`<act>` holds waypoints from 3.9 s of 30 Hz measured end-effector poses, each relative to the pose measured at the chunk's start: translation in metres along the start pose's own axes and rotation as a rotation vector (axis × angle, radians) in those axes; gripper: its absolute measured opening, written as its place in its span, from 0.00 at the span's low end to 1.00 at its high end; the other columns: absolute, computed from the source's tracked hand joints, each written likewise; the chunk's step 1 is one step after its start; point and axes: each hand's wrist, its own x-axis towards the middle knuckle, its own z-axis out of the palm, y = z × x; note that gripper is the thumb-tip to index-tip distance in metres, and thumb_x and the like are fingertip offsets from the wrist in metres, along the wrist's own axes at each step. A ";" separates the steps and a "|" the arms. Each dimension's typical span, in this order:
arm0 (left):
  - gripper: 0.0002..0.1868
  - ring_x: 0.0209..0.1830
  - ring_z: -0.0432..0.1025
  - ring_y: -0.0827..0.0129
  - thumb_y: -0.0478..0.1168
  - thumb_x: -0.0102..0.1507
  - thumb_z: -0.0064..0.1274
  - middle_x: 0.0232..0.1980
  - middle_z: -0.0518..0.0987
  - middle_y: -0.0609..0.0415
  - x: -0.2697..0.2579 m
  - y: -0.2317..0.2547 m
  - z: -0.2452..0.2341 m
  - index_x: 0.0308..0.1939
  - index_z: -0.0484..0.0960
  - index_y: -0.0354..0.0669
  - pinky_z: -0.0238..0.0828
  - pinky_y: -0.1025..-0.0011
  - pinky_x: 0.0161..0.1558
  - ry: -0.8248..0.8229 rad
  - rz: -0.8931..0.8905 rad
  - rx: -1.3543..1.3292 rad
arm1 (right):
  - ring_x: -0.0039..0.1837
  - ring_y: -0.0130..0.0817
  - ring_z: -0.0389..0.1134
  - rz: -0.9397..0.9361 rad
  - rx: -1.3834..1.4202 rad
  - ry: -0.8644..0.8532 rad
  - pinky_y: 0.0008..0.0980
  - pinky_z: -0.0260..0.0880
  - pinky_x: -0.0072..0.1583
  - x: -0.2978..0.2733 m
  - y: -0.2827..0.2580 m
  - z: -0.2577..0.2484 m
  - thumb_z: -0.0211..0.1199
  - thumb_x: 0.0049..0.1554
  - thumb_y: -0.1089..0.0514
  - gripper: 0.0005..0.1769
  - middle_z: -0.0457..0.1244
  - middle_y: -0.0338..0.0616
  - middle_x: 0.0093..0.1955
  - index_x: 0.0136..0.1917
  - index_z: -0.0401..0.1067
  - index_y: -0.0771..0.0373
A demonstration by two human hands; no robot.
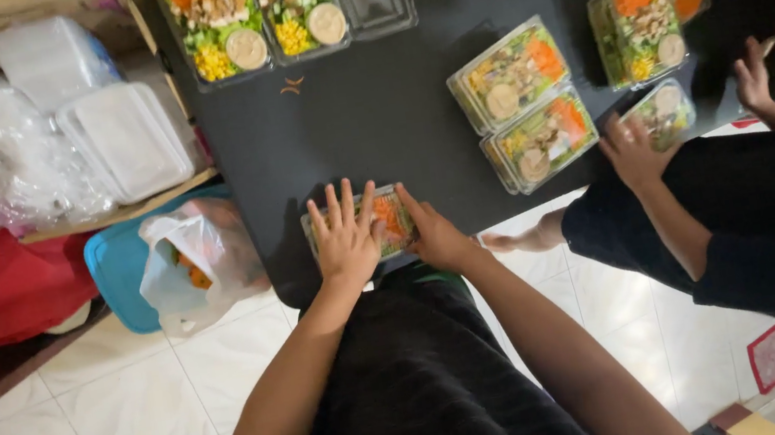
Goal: The person organizes and closes lids on plastic takeout salad containers, which include greens, chicken, corn, carrots, and a small sauce cup, by hand.
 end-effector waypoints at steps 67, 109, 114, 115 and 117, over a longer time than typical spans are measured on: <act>0.29 0.71 0.63 0.55 0.39 0.63 0.55 0.67 0.72 0.43 -0.152 0.078 0.032 0.69 0.75 0.42 0.59 0.57 0.72 0.413 -0.991 -0.574 | 0.31 0.27 0.61 0.252 0.689 0.463 0.28 0.58 0.31 0.328 0.036 -0.236 0.42 0.60 0.32 0.26 0.65 0.39 0.34 0.48 0.67 0.54; 0.27 0.60 0.80 0.63 0.62 0.63 0.47 0.56 0.88 0.57 -0.372 -0.073 0.103 0.66 0.79 0.72 0.70 0.66 0.59 -0.130 -1.390 -0.763 | 0.51 0.29 0.68 -0.276 1.319 -0.001 0.33 0.68 0.53 0.316 -0.045 -0.153 0.70 0.55 0.67 0.23 0.64 0.32 0.48 0.42 0.57 0.48; 0.25 0.64 0.74 0.62 0.49 0.65 0.47 0.66 0.79 0.53 -0.232 -0.087 0.011 0.67 0.77 0.51 0.69 0.65 0.64 0.130 -1.177 -0.953 | 0.61 0.43 0.70 -0.351 1.535 0.048 0.51 0.74 0.60 0.272 -0.028 -0.122 0.73 0.50 0.69 0.26 0.66 0.42 0.61 0.53 0.63 0.49; 0.24 0.65 0.73 0.64 0.43 0.65 0.51 0.68 0.77 0.53 -0.202 -0.089 -0.003 0.66 0.77 0.46 0.69 0.68 0.64 0.234 -1.114 -1.080 | 0.64 0.43 0.68 -0.365 1.557 0.055 0.51 0.73 0.62 0.258 -0.024 -0.113 0.74 0.48 0.68 0.31 0.64 0.41 0.64 0.58 0.63 0.49; 0.24 0.63 0.72 0.47 0.37 0.65 0.51 0.64 0.77 0.38 -0.131 -0.070 -0.037 0.67 0.75 0.40 0.67 0.52 0.63 0.252 -0.867 -1.111 | 0.64 0.44 0.70 -0.302 1.561 0.124 0.47 0.76 0.60 0.220 -0.032 -0.092 0.73 0.48 0.68 0.36 0.64 0.44 0.66 0.65 0.62 0.48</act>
